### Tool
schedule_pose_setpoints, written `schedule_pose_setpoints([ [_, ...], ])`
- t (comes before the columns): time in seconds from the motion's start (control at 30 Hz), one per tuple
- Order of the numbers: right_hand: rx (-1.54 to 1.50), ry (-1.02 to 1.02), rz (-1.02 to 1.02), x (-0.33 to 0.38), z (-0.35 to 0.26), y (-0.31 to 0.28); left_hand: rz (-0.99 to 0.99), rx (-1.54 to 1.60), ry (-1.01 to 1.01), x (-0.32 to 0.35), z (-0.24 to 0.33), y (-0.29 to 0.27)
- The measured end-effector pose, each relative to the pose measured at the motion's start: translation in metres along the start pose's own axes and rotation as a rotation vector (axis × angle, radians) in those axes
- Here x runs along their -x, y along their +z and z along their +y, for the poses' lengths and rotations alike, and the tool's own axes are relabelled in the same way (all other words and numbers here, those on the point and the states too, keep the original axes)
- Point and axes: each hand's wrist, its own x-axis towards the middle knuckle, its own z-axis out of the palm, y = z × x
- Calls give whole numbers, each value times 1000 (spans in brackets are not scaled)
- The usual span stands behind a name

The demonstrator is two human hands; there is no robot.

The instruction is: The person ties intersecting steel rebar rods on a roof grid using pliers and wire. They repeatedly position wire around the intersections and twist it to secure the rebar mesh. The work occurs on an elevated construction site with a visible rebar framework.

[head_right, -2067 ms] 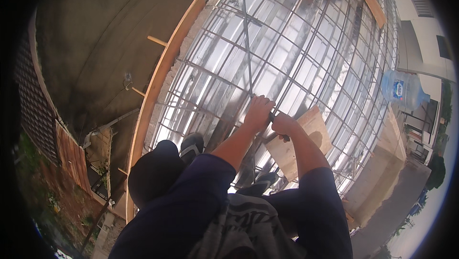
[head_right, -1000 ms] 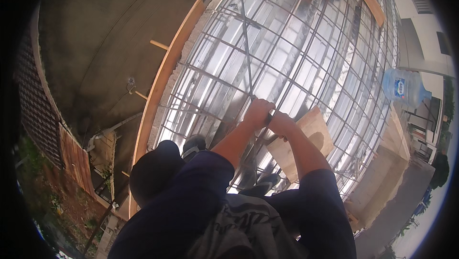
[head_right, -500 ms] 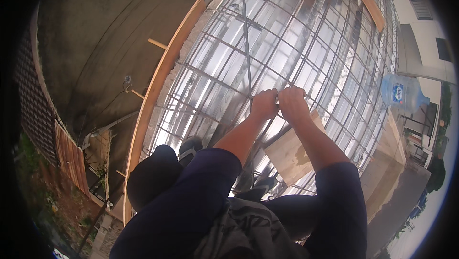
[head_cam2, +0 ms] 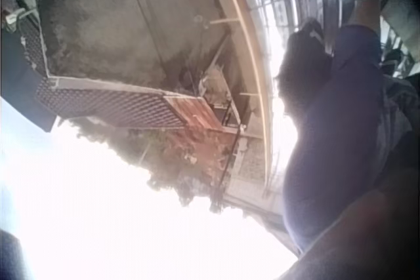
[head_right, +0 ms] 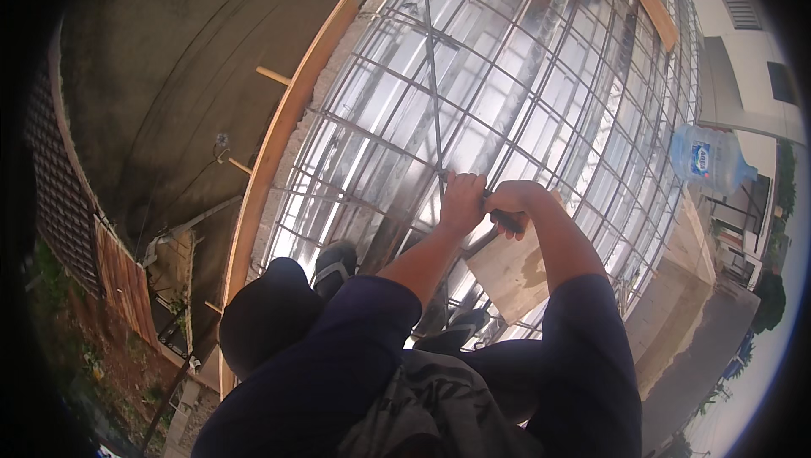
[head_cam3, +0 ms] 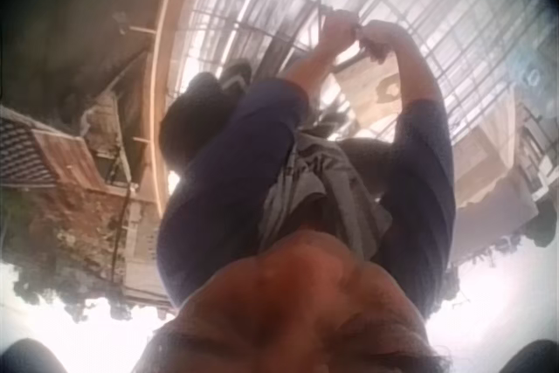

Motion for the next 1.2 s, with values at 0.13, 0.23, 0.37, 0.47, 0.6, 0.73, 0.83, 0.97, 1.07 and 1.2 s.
schedule_pose_setpoints([
  [0.13,1367,-511,1279,12,-1,45,-133,-23,-147,-29,0,-7],
  [0.23,1326,-370,1288,-9,3,43,-146,40,-118,-29,9,-16],
  [0.37,1004,-349,987,-12,-1,32,-48,178,-103,-23,0,-9],
  [0.47,979,-418,808,0,-8,23,3,285,-139,-9,9,-17],
  [0.6,646,-130,319,31,-35,12,253,190,-82,3,15,-13],
  [0.73,-4,-72,-15,-1,-4,1,226,63,-32,7,10,-7],
  [0.83,1,-79,-12,1,0,-6,39,76,-45,3,2,-2],
  [0.97,1218,-381,787,9,-2,23,-43,40,-89,-13,2,-5],
  [1.07,1523,-340,1229,12,2,45,-160,77,-151,-30,6,-16],
  [1.2,962,-355,943,-6,9,30,-108,115,-118,-19,6,-9],
])
